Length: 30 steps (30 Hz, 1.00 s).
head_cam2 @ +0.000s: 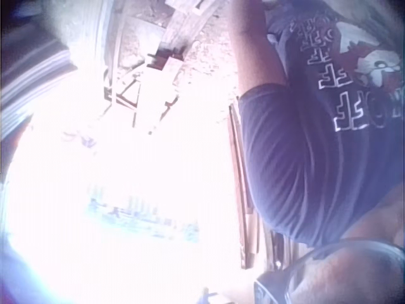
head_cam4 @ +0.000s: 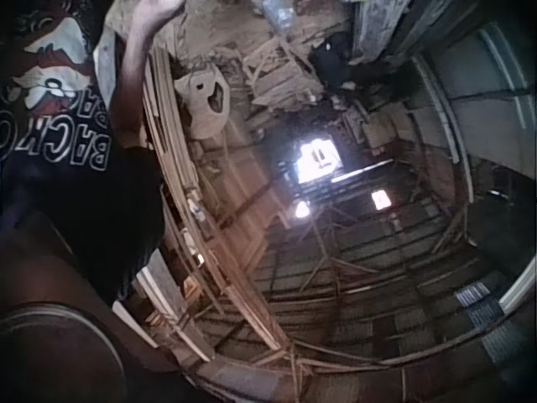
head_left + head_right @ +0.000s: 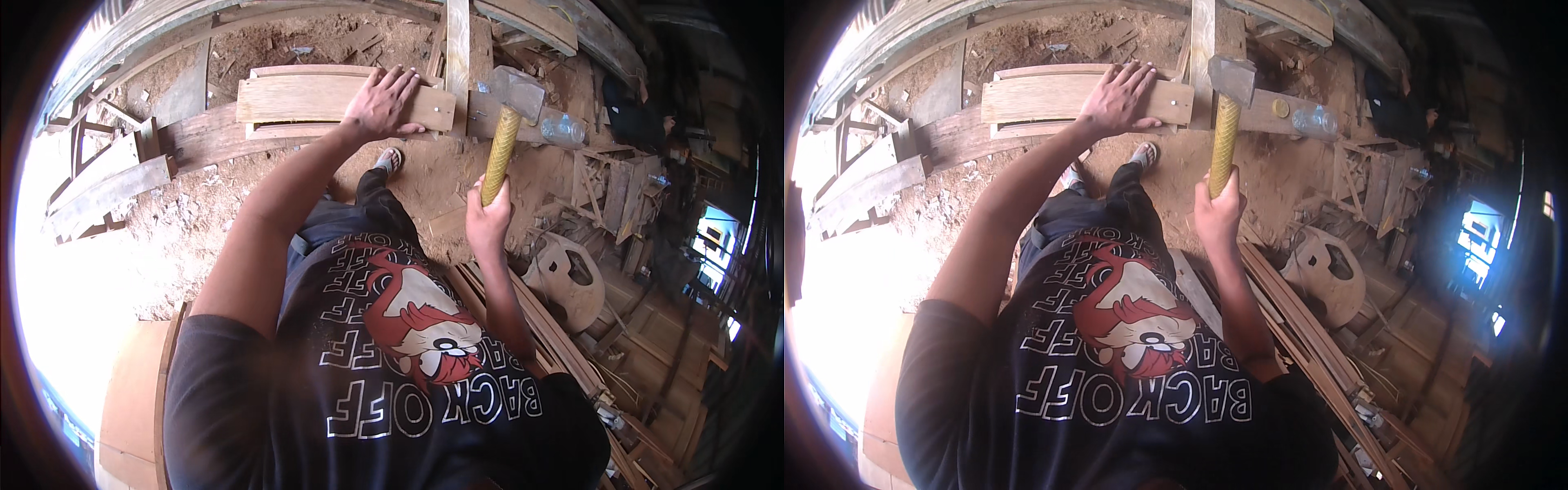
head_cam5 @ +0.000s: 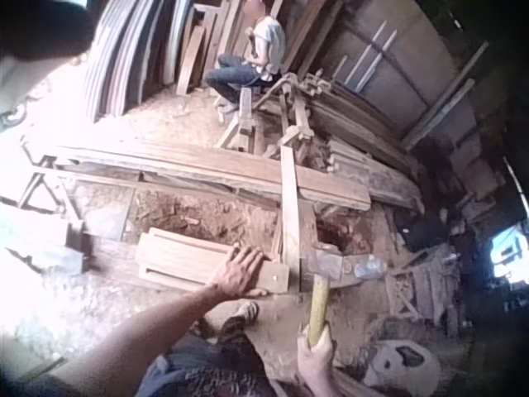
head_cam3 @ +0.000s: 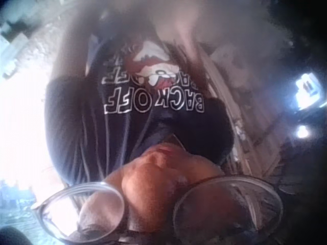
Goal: The person hammers nails into wooden planks to assemble a wooden structure. They repeatedly position planks, drive nails with a hammer, and adjust the pieces on a workbench.
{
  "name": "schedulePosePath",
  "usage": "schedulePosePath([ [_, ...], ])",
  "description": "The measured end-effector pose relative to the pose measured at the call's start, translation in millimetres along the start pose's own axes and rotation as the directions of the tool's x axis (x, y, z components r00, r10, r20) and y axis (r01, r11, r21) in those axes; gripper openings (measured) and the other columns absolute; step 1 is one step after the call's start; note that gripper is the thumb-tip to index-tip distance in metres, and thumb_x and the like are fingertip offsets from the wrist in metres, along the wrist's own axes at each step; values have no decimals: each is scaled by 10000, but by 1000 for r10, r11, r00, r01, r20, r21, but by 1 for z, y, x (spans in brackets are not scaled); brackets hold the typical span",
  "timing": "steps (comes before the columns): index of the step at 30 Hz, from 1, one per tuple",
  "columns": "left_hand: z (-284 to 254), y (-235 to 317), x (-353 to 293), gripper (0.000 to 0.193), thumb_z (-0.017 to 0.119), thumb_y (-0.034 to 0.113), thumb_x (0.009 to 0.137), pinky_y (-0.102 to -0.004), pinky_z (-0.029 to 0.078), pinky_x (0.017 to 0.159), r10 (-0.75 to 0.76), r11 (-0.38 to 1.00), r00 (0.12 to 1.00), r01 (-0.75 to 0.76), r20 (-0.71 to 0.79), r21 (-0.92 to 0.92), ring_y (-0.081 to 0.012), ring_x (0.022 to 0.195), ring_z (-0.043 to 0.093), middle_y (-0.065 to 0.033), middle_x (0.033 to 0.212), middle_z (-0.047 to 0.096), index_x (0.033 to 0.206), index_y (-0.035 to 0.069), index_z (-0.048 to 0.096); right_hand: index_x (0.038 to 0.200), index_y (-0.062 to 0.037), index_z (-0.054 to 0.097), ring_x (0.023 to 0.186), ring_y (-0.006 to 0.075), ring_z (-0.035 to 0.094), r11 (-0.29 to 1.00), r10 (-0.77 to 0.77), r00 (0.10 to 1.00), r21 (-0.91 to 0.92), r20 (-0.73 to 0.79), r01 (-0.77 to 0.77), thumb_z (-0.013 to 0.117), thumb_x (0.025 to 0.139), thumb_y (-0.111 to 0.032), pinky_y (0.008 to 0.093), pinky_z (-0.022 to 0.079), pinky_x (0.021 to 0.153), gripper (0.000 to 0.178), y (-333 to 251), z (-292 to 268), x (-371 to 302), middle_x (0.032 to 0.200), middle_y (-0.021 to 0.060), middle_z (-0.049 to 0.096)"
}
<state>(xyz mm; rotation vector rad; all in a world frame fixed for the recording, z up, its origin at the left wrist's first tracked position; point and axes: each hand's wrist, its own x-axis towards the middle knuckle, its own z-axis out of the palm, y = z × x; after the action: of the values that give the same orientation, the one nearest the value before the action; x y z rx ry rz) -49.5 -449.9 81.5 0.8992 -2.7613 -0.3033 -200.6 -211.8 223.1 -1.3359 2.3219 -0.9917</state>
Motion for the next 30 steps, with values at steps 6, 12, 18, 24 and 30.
schedulePosePath([
  [6,-8,1,1,1176,430,896,939,-527,229,1317,9,999,999,-11,47,33,-338,1598,336,-158,1744,354,1690,3,285,1151,31,598,885,465,758,937,245,923,-316,297,-147,695,941,-122,529,569,740,278,20,25,3,883,279,722],
  [12,-10,-1,1,1171,435,891,945,-532,241,1312,-6,999,999,4,43,33,-332,1596,344,-158,1740,362,1689,-1,290,1121,5,600,784,269,714,992,129,990,-20,58,-128,656,962,-48,414,569,722,176,-5,7,0,868,130,706],
  [18,-6,-2,0,1173,439,894,937,-533,234,1318,-3,999,999,0,51,51,-327,1608,330,-151,1741,364,1697,15,277,1125,7,592,828,483,740,898,380,906,-309,188,-312,662,951,-112,543,564,719,222,8,23,-3,844,248,712],
  [24,-5,-5,1,1188,462,910,912,-574,241,1312,7,999,1000,-7,-1,-42,-339,1611,325,-157,1735,366,1690,27,296,1121,-48,644,703,140,628,931,361,892,-161,272,-327,675,942,-73,341,518,666,183,11,-2,4,797,81,657],
  [30,-9,-6,5,1237,525,929,861,-650,220,1292,45,999,996,-46,79,11,-379,1616,295,-192,1710,378,1658,-3,359,1101,-32,631,727,101,572,973,231,969,4,90,-232,654,944,9,305,486,677,164,38,-23,-3,812,22,608],
])
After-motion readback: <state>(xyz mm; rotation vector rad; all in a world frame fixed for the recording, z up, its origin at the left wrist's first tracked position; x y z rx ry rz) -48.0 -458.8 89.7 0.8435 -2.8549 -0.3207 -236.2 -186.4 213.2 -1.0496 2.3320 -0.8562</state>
